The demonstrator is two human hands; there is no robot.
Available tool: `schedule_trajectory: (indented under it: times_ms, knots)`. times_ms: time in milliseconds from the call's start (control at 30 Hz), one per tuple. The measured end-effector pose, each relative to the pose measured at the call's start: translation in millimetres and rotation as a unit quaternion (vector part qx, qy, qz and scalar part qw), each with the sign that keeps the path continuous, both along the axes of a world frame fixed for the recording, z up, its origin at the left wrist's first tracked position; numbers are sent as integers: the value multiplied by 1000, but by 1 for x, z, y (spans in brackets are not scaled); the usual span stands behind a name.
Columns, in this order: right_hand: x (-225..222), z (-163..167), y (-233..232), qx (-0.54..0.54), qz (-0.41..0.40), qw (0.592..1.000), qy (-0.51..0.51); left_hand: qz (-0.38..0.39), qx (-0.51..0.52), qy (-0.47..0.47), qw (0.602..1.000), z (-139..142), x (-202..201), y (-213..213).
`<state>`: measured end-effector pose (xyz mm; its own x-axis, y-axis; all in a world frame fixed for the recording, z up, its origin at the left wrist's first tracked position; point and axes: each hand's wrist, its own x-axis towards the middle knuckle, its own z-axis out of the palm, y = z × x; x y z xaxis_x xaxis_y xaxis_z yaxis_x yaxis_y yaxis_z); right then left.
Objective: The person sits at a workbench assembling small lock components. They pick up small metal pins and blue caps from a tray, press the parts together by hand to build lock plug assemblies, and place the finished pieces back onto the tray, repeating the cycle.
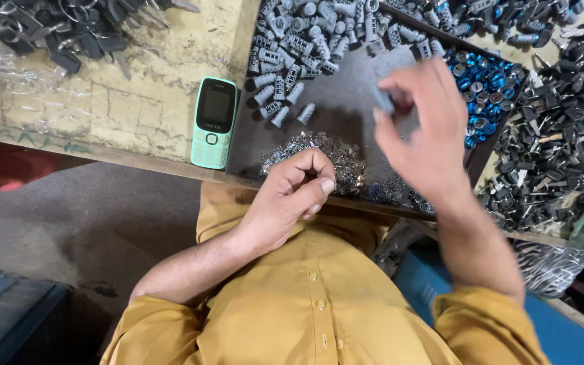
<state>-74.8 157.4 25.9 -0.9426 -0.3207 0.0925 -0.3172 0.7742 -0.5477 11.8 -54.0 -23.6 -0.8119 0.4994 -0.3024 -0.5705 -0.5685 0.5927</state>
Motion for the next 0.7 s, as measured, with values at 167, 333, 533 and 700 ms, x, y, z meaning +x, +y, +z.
schedule_trajectory:
  times_ms: [167,333,533,700]
  knots:
    - [70,-12,6,-302,0,948,-101,-22,22,-8,999,-5,-5,14]
    - [122,-40,3,-541,-139,819,-130,-47,3,8,999,-7,-1,25]
    - [132,-38,12,-448,-127,880,-97,-62,38,-29,997,-5,4,31]
    - [123,-29,12,-404,-109,907,-59,-56,1,8,998,-4,6,34]
